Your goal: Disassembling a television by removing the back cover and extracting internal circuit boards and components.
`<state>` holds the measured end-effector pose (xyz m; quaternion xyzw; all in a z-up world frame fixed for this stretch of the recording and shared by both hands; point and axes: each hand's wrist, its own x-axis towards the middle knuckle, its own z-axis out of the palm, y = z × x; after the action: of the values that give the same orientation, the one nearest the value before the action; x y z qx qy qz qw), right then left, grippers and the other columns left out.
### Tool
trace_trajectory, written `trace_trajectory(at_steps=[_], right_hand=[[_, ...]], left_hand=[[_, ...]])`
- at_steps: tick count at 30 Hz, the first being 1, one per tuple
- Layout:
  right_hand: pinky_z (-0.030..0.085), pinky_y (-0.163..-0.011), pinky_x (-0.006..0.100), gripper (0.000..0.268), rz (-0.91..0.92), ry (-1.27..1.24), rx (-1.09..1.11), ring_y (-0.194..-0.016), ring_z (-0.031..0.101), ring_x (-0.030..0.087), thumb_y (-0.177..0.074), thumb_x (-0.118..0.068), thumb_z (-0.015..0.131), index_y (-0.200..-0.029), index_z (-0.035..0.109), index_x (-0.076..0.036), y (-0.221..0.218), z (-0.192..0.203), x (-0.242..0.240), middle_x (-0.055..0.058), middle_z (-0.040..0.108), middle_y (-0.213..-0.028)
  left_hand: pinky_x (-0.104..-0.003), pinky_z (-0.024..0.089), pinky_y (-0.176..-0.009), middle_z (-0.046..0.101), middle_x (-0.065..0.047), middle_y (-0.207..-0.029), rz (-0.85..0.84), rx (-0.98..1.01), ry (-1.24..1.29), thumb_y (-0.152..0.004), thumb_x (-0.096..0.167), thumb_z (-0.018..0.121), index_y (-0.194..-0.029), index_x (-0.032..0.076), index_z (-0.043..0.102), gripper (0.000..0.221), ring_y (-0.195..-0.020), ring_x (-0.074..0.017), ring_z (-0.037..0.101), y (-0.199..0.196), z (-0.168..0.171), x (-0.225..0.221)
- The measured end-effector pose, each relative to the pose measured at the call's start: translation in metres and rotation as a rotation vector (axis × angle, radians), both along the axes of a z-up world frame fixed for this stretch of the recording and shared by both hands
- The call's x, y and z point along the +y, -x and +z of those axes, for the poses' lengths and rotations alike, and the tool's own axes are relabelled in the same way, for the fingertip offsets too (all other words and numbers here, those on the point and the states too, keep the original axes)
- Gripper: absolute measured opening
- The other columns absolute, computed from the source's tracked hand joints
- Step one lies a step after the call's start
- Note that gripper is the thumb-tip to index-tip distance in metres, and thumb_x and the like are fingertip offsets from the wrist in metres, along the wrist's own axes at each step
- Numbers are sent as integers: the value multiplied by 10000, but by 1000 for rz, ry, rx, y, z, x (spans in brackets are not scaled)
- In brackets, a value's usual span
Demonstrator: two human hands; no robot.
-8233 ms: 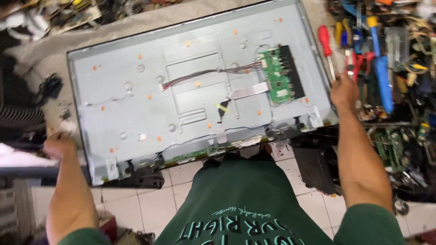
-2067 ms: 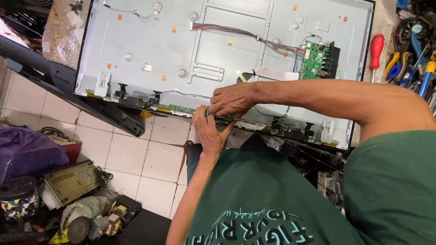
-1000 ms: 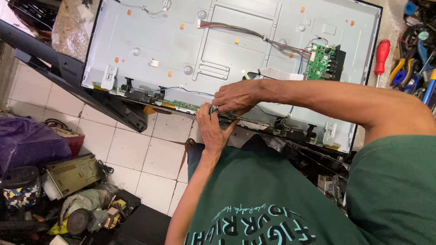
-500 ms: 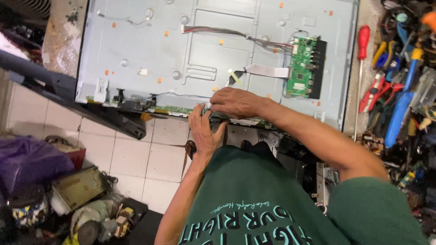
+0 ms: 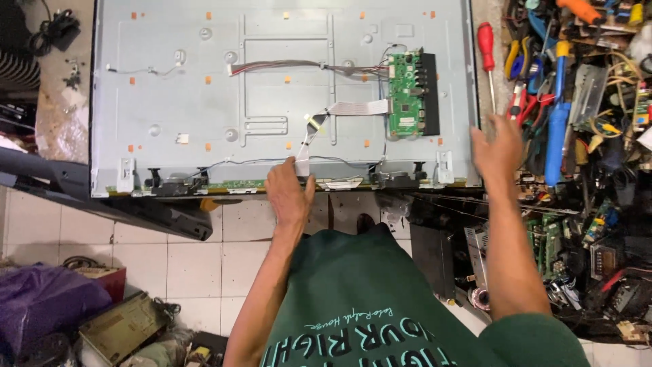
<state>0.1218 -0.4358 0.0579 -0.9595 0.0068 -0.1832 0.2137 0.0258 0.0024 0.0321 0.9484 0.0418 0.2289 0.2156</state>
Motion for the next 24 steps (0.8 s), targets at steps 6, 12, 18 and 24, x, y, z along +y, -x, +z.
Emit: trace_trajectory(at_steps=[6,12,18,24], right_hand=[[570,-779,469,298,-208,358,130,-967,652,317,-970,-261,815,-1219,760,-106,36,-68,-90,92,613,-1102],[591,-758,494,206,-217,402,128,-919,683,339,-1006,-218,770,-1188,779,-124,36,-74,-84,111,625,-1052],[574,-733,570,154,-229,217,196,-871,700,408,-978,-141,710,-1121,740,-91,22,-77,-101,125,663,-941],[543,-791,614,247,-254,-44,215,-954,687,473,-1003,-180,675,-1218,728,-70,18,-82,-106,174,717,-980]], left_hand=[[-433,450,-773,603,-102,-984,-35,-16,110,-735,158,889,-1340,63,571,690,-900,-317,608,-8,19,2],[-451,499,-805,597,-153,-1067,-86,50,289,-805,51,811,-1408,13,504,678,-955,-365,652,-2,27,-1],[-495,523,-814,552,-196,-1088,-121,56,397,-862,8,774,-1465,1,441,689,-971,-446,637,1,37,-9],[-481,513,-893,564,-149,-1153,-107,47,280,-855,94,826,-1391,41,548,607,-1039,-398,647,-2,32,-7]])
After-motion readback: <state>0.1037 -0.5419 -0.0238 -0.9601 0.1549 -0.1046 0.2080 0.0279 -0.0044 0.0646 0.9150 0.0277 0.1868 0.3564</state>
